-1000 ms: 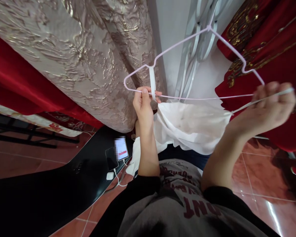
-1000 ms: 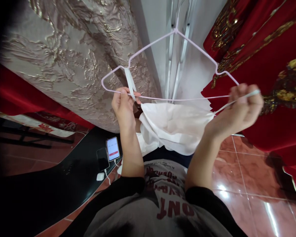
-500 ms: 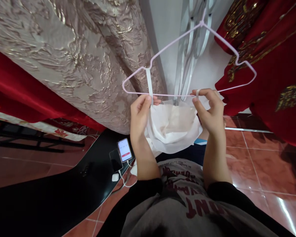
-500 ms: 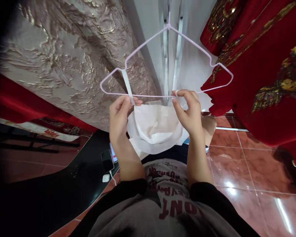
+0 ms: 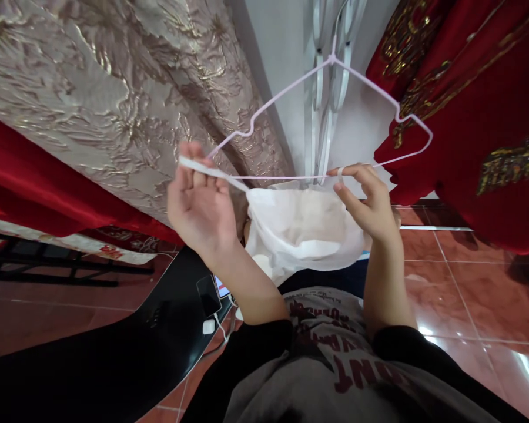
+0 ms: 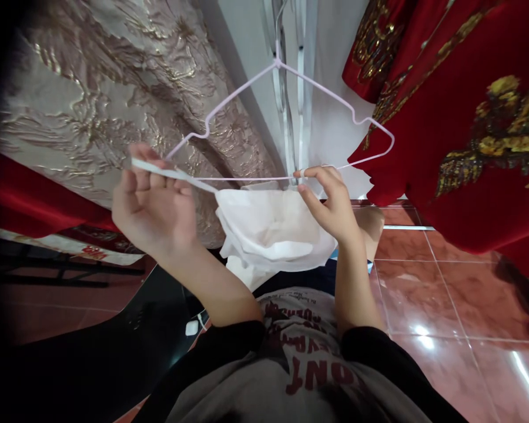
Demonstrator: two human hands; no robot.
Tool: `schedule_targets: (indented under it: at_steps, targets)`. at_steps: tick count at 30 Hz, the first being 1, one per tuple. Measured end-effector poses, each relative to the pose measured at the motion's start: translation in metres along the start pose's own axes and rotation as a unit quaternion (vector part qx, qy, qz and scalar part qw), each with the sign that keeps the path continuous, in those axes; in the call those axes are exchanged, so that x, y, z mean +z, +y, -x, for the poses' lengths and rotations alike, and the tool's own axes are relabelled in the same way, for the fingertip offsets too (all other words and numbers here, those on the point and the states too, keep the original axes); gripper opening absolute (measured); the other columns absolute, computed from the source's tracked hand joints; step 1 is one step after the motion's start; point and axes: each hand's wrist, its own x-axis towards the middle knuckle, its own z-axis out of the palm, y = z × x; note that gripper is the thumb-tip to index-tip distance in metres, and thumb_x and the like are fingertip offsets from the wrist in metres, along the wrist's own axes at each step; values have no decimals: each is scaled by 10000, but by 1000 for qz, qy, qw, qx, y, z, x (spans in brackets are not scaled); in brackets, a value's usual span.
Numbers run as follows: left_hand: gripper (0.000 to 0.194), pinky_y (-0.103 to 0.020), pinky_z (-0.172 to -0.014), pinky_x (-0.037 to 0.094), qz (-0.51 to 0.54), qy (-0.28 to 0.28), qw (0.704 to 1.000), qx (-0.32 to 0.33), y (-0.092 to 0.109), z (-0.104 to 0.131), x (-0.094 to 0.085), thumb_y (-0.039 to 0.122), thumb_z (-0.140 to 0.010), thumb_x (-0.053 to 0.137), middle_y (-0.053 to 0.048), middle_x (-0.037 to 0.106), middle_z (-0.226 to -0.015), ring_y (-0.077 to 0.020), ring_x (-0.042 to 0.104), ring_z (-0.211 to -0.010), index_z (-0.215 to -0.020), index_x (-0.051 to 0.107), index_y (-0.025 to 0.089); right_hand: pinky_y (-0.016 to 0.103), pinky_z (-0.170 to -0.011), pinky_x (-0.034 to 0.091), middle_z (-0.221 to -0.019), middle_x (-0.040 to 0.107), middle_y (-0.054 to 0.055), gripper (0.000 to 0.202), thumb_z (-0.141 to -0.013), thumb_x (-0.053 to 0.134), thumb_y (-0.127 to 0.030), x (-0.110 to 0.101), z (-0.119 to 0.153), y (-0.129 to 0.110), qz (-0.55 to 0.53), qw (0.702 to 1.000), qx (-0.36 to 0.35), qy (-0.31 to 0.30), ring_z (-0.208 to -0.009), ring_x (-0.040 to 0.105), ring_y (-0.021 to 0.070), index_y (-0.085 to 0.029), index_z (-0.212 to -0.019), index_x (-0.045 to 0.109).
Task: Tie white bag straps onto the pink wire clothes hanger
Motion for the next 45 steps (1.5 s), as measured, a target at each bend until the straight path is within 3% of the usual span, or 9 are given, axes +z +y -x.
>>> schedule_targets:
  at_steps: [5,12,17,19,23,26,31,37,45]
  targets:
    - [269,-366,-830,575,-37,158,985,52,-27,-4,-34,441,-987,702,-102,735,-1441,-300,637,-1433,-1186,763,271,529,-1192,456,-1194,816,13,124,-1011,672,-328,8,1,4,-18,1000,-9,6,-1172,705,247,-299,-1121,722]
    - [396,-305,-772,602,-90,-6,994,-65,-39,16,-6,557,-976,712,-158,813,-1217,-296,786,-1177,-1126,777,196,576,-1221,443,-1236,817,17,96,-1000,695,-328,24,1,1,-45,999,-18,-1,-1219,721,263,-296,-1088,677]
    - [438,-267,-707,585,-55,-5,998,-32,-51,21,19,657,-991,677,-108,816,-1067,-255,794,-1089,-1042,723,225,595,-1228,464,-1148,830,-2,95,-1017,646,-255,20,4,-2,-68,997,-24,20,-1187,761,248,-300,-1024,730]
    - [407,-241,-646,558,-40,6,999,-28,-55,20,21,642,-992,692,-73,795,-947,-222,800,-994,-962,689,236,601,-1192,511,-1080,836,-11,214,-1028,606,-192,16,7,5,-95,991,-55,75,-1116,794,239,-300,-962,778]
    - [387,-224,-595,532,-27,21,999,-30,-55,17,22,620,-1007,689,-42,773,-876,-192,794,-918,-902,653,249,532,-1047,616,-1022,836,1,241,-972,721,-114,-2,7,34,-108,933,-123,320,-993,812,227,-311,-991,859]
    - [375,-224,-587,526,-23,16,999,-30,-53,16,21,608,-1000,706,-40,769,-855,-187,789,-888,-895,644,253,480,-1082,594,-1058,824,-12,273,-924,802,-125,-27,-1,61,-72,907,-156,384,-1078,803,216,-336,-1085,867]
    - [391,-212,-579,522,-4,-1,1000,-28,-53,17,22,608,-982,729,-38,759,-842,-174,788,-872,-886,627,242,460,-961,621,-1038,830,-8,221,-894,854,-253,-64,-24,74,-30,932,-153,327,-1053,806,223,-334,-1100,865]
    - [386,-198,-547,510,-5,5,999,-46,-52,14,22,587,-995,723,-31,753,-808,-158,784,-823,-865,618,238,422,-769,607,-912,785,36,114,-901,864,-285,-79,-54,32,8,989,-59,132,-822,745,220,-344,-993,836]
    - [347,-200,-564,524,-21,-1,999,-26,-50,17,24,544,-993,729,-39,776,-857,-162,786,-827,-873,642,229,508,-934,583,-967,735,52,97,-947,729,-396,-25,-45,-5,11,952,-234,197,-999,715,271,-302,-949,753]
